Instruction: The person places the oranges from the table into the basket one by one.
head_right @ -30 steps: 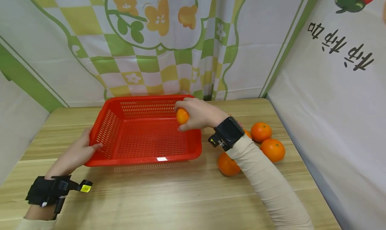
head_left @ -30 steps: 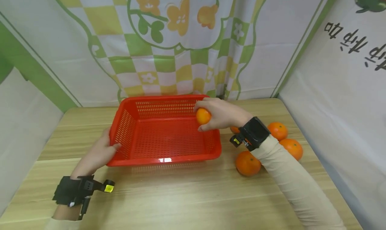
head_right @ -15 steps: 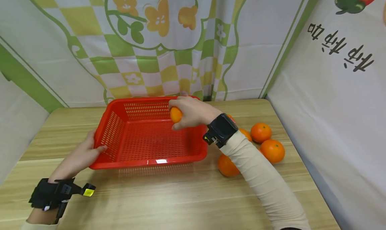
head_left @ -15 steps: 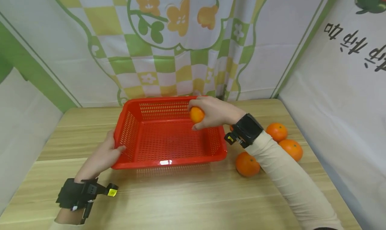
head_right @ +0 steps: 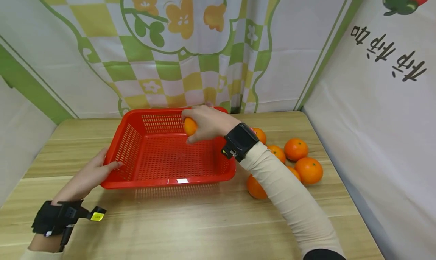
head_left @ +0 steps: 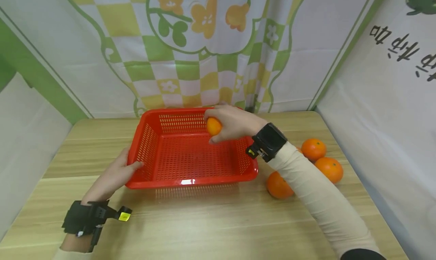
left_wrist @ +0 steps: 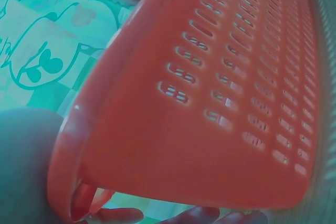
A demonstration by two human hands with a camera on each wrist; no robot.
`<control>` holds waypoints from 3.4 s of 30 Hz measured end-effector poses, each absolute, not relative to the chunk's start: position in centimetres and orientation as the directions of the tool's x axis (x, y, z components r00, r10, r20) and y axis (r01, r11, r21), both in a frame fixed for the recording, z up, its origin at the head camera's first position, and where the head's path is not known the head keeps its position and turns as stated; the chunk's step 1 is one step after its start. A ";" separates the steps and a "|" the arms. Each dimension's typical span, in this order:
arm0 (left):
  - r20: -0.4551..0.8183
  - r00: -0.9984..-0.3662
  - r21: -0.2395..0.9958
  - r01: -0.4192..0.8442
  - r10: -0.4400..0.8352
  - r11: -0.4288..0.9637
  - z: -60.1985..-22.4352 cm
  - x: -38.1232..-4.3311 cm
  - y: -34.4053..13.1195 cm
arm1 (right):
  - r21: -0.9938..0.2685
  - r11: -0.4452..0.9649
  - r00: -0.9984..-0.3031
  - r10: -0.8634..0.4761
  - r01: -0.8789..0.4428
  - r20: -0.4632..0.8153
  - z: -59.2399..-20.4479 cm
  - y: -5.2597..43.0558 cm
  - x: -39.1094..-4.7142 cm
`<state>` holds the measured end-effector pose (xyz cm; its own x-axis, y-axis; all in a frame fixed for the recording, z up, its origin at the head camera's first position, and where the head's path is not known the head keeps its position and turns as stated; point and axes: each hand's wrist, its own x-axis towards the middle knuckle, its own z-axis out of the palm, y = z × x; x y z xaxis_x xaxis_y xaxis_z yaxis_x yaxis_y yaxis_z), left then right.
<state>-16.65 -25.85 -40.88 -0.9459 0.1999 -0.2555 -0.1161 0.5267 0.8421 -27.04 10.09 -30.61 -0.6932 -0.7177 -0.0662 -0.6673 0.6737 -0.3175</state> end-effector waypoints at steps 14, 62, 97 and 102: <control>-0.264 -0.945 0.865 -0.143 0.193 0.482 -41.4 -16.6 -25.9 | -0.324 0.651 -0.662 -0.744 -0.687 -0.091 -30.6 7.0 -28.1; -0.263 -0.941 0.884 -0.148 0.211 0.444 -41.3 -16.7 -23.3 | -0.324 0.643 -0.621 -0.763 -0.694 -0.181 -37.1 -0.6 -31.7; -0.247 -0.942 0.904 -0.140 0.228 0.403 -41.6 -16.7 -23.6 | -0.257 0.715 -0.663 -0.699 -0.650 -0.268 -41.2 -3.4 -32.3; -0.257 -0.939 0.899 -0.146 0.227 0.413 -41.5 -16.8 -23.4 | -0.219 0.714 -0.661 -0.699 -0.665 -0.273 -41.3 -3.7 -32.0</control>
